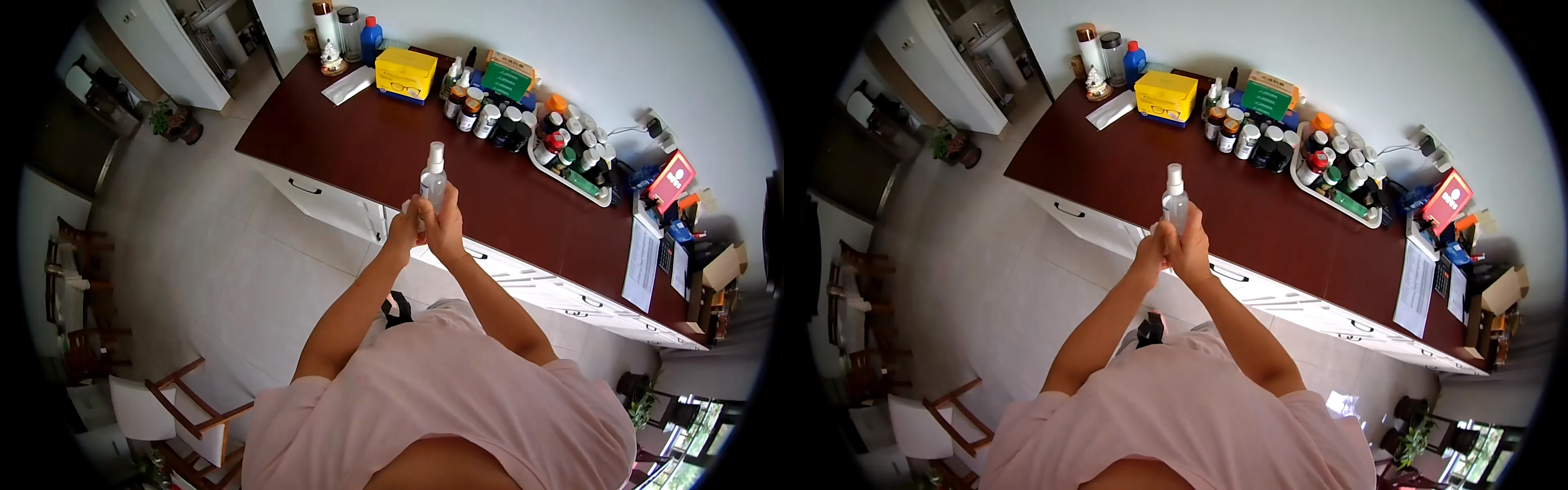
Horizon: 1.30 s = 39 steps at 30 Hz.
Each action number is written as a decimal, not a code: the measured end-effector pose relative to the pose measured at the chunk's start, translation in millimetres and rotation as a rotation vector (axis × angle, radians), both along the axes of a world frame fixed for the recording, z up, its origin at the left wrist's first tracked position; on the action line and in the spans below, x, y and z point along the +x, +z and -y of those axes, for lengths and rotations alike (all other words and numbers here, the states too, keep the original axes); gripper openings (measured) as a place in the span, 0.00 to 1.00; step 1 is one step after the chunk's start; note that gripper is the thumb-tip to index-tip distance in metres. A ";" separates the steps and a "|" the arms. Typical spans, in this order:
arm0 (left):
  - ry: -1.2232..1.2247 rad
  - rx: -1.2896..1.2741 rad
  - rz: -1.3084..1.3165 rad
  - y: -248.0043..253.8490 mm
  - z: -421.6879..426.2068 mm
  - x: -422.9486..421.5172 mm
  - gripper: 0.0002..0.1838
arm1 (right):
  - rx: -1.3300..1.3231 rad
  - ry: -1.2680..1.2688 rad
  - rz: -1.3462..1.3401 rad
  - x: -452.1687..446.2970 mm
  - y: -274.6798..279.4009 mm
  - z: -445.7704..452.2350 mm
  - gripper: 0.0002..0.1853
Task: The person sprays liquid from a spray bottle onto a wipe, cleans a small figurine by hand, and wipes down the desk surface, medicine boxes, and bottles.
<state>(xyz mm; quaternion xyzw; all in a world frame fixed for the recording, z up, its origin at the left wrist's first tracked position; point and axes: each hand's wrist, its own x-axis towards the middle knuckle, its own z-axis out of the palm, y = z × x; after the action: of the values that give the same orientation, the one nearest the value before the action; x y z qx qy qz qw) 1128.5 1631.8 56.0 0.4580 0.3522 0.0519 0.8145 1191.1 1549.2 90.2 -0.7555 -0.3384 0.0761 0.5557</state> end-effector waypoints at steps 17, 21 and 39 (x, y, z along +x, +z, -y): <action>0.159 0.068 0.171 34.8 -93.9 95.0 0.27 | 0.168 0.135 -0.426 119.5 -25.1 -78.9 0.20; 0.084 0.599 0.406 54.6 -107.8 132.3 0.24 | 0.164 0.234 -0.495 126.8 -2.2 -79.4 0.19; -0.286 0.113 0.513 79.8 -171.4 161.9 0.23 | 0.946 0.631 -1.307 142.4 44.7 -96.2 0.30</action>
<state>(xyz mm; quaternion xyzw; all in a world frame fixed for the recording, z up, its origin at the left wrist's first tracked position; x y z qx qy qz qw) 1290.4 1803.2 135.8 0.5195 0.0634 0.0701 0.8492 1333.6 1645.4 134.9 -0.1206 -0.1411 0.4967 0.8479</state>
